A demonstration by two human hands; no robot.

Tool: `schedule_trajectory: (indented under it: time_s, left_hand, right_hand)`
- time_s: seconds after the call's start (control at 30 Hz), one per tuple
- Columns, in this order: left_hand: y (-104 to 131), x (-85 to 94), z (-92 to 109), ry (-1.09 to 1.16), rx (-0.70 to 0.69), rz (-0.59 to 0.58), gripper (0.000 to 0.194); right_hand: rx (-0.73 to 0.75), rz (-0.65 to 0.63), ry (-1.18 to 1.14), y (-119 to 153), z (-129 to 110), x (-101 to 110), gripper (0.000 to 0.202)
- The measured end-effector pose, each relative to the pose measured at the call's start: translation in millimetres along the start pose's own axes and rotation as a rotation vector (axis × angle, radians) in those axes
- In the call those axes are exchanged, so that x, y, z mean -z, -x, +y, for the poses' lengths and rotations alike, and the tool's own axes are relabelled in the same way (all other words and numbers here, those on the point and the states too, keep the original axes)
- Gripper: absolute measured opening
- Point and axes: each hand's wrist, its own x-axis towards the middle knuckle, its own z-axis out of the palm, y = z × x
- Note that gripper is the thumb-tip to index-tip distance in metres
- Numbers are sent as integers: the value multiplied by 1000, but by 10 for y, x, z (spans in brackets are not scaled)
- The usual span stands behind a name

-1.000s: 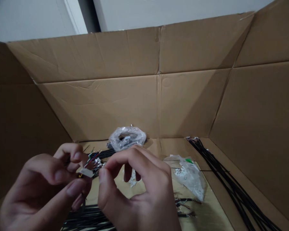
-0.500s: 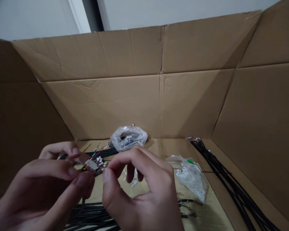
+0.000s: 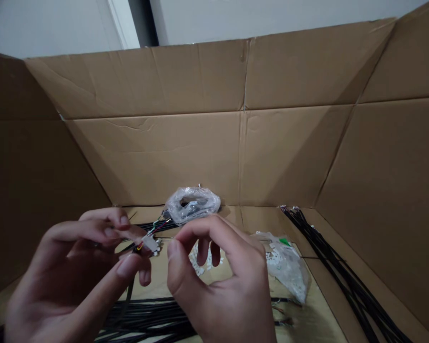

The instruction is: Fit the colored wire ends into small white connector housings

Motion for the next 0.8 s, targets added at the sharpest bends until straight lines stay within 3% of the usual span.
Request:
schedule_trajectory:
  time_s: [0.27, 0.4, 0.57, 0.73, 0.8]
  left_hand:
    - [-44, 109, -42, 41, 125, -107, 13]
    - [-53, 148, -60, -125, 17, -161, 16]
    - [-57, 103, -63, -371, -192, -142, 26]
    - [-62, 61, -62, -428, -250, -128, 22]
    - [-56, 55, -64, -410, -197, -97, 21]
  right_hand:
    - [-105, 42, -38, 13, -4, -35, 15]
    - [-87, 7, -48, 2, 12, -22, 14]
    - [-60, -32, -36, -12, 21, 10, 15]
    - [-34, -59, -32, -23, 6, 20, 16]
    - [-20, -69, -37, -25, 0, 17, 16]
